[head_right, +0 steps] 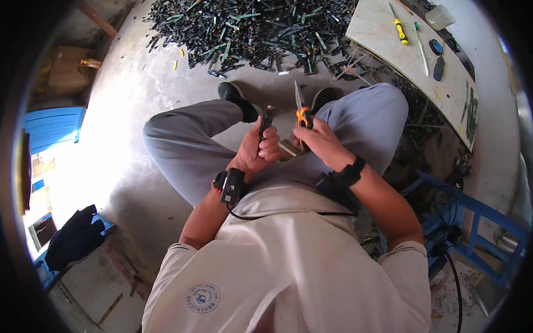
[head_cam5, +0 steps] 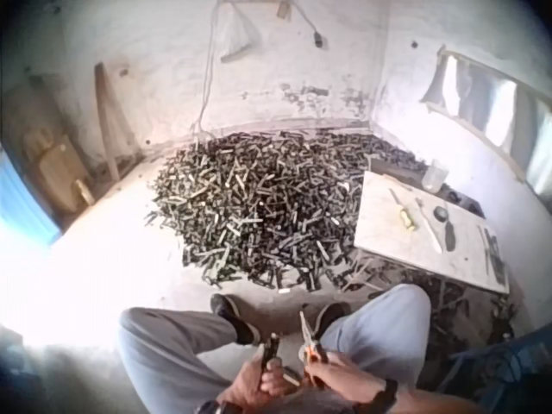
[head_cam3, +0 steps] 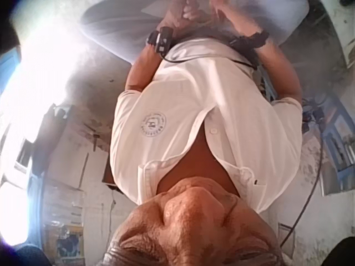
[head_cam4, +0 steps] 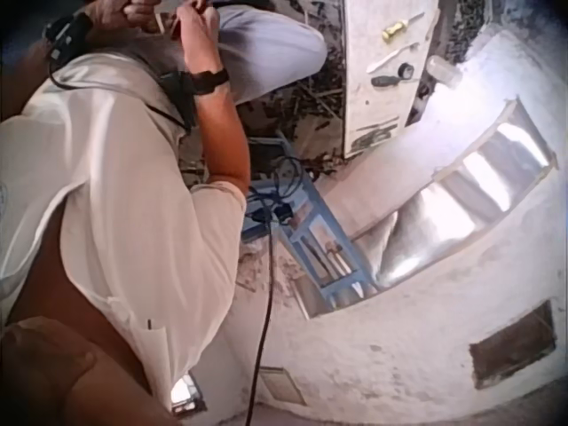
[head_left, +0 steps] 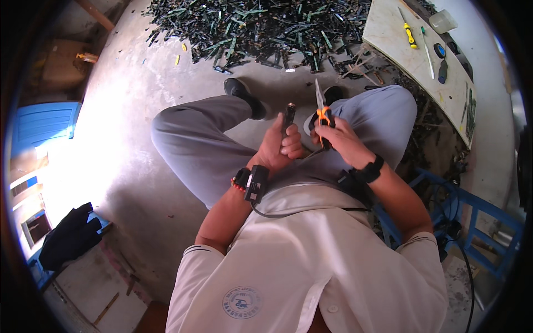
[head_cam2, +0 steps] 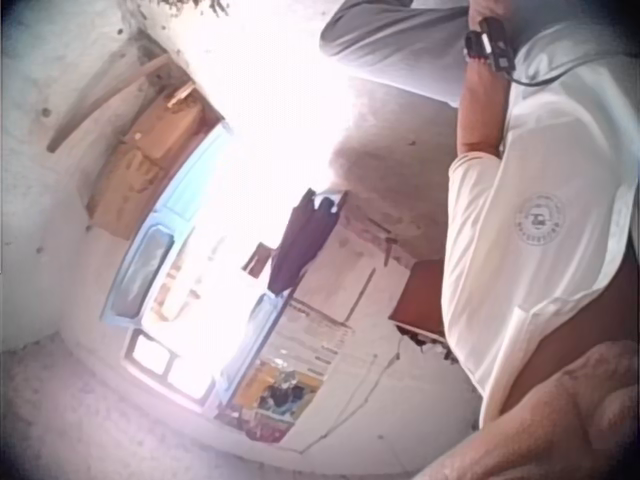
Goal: The person sits on the floor and uses pliers and a screwdriver to disassemble small electronic components. They repeatedly pick up items, use the pliers to pull off parts, and use the screwdriver to pry or unscrew components, dropping the pieces onto a large pile on the floor.
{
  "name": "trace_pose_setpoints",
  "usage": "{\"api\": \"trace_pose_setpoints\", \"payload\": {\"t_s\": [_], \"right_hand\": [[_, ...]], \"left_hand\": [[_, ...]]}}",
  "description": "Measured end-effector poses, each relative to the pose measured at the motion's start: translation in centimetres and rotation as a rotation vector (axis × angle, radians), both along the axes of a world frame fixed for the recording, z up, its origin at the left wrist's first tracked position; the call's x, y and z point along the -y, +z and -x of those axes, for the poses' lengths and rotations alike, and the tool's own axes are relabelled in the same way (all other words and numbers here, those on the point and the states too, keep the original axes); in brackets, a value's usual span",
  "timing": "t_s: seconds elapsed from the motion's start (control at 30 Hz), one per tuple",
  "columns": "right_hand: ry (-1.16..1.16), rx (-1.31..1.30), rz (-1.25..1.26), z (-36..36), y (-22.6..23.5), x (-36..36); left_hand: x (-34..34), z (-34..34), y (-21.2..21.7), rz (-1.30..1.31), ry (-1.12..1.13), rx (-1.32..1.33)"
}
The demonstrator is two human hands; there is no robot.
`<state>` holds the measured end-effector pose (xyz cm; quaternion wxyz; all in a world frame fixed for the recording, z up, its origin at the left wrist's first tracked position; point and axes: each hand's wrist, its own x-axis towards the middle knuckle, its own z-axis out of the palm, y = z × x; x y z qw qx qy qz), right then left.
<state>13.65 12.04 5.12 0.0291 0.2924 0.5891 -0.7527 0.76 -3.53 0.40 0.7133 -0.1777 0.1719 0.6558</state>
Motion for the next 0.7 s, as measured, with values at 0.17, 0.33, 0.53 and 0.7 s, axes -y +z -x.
{"api": "trace_pose_setpoints", "payload": {"t_s": [0.17,0.33,0.53,0.7], "right_hand": [[-0.042,-0.042,0.03,2.6,-1.3,-1.6],[-0.118,-0.155,0.159,3.6,-2.2,-1.1],[-0.1,-0.118,0.159,3.2,-3.3,-1.8],[-0.091,-0.092,0.164,2.8,-3.3,-2.2]], "left_hand": [[-0.3,-0.9,0.9,-0.037,-0.097,-0.05],[-0.2,-1.0,0.3,-0.032,-0.142,-0.046],[-0.4,-1.1,-0.1,0.009,-0.182,-0.05],[-0.7,-1.2,0.2,0.058,-0.183,-0.151]]}}
